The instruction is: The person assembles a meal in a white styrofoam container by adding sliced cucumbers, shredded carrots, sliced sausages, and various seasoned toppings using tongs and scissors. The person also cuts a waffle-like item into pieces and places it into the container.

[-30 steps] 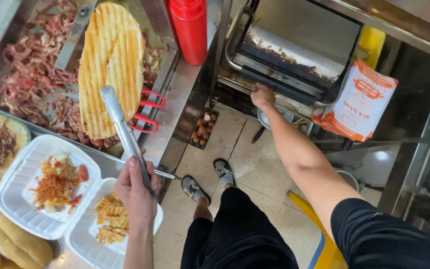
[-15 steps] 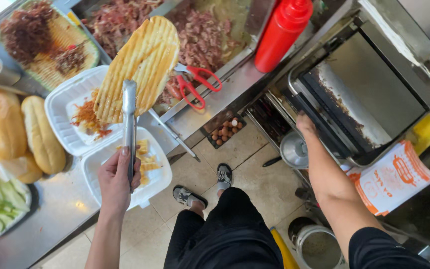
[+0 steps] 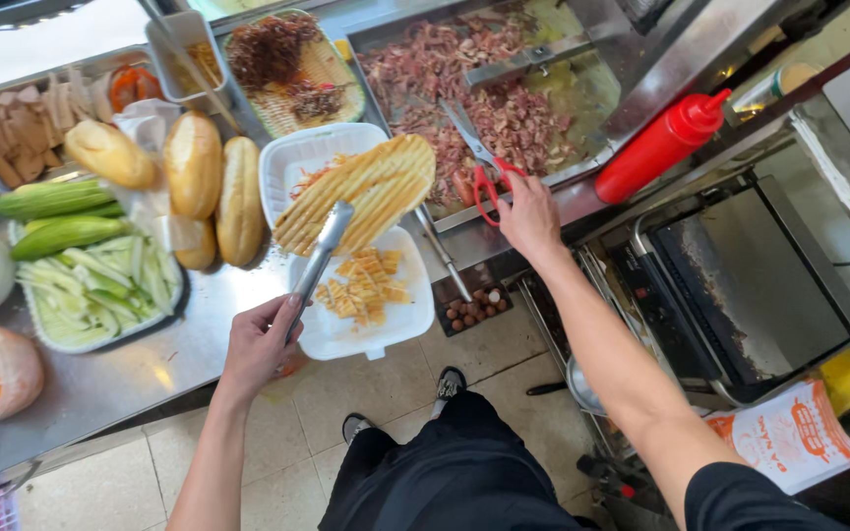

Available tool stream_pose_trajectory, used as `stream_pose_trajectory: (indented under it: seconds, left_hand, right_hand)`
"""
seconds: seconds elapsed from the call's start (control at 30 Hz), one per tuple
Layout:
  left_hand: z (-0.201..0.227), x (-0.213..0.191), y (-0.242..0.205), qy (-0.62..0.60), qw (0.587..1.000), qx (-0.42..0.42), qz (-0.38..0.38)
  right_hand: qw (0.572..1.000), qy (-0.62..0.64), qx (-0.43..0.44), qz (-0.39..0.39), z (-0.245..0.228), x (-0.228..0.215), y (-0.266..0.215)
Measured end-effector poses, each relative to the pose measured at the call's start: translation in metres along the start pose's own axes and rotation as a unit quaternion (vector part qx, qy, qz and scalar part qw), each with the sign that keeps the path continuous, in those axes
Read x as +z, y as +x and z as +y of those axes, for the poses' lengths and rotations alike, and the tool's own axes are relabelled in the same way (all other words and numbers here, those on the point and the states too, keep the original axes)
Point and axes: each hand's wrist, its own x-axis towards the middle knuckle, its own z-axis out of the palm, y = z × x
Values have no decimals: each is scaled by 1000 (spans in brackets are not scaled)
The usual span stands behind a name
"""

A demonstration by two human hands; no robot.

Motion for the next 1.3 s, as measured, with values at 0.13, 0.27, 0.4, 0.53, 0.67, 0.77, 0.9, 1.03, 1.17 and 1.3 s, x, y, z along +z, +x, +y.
stream_pose_trajectory:
  seconds: [0.13,0.27,0.4,0.53,0.67,0.77,0.9,1.03,1.17,1.3]
  left_hand:
    - [-13,-49,-2,105,989,104,-7]
    - [-21,-83,4,73,994,71,-31]
    - [-13,-108,10,68,995,31,-59]
    - [2,-125,15,107,991,9,-80]
    - [22,-138,19,121,986,-21,-112]
    - [37,-145,19,164,977,-17,-134]
    - [53,-146,19,208,965,-28,-159]
    - [61,-152,17,232,959,-53,-151]
    - [49,-137,11,114,987,-1,-117]
    - [21,-77,8,-69,996,23,-47]
  right_hand:
    - [986,-37,70,-148,-12,7,1]
    - [980,-8,113,-163,-2,37,-3]
    - [979,113,145,-87,13,34,-11]
    - [885,337,231,-222,17,-20,-19]
    - [775,421,118,-457,2,-87,-29]
    - [777,336,76,-526,-18,-115,-32]
    - [777,259,77,-568,-46,-125,-28]
    - [801,187,77,-564,-64,-120,-31]
    - [790,276,127,-532,-73,-101,-54]
    - [719,459,181,-489,-81,-72,-88]
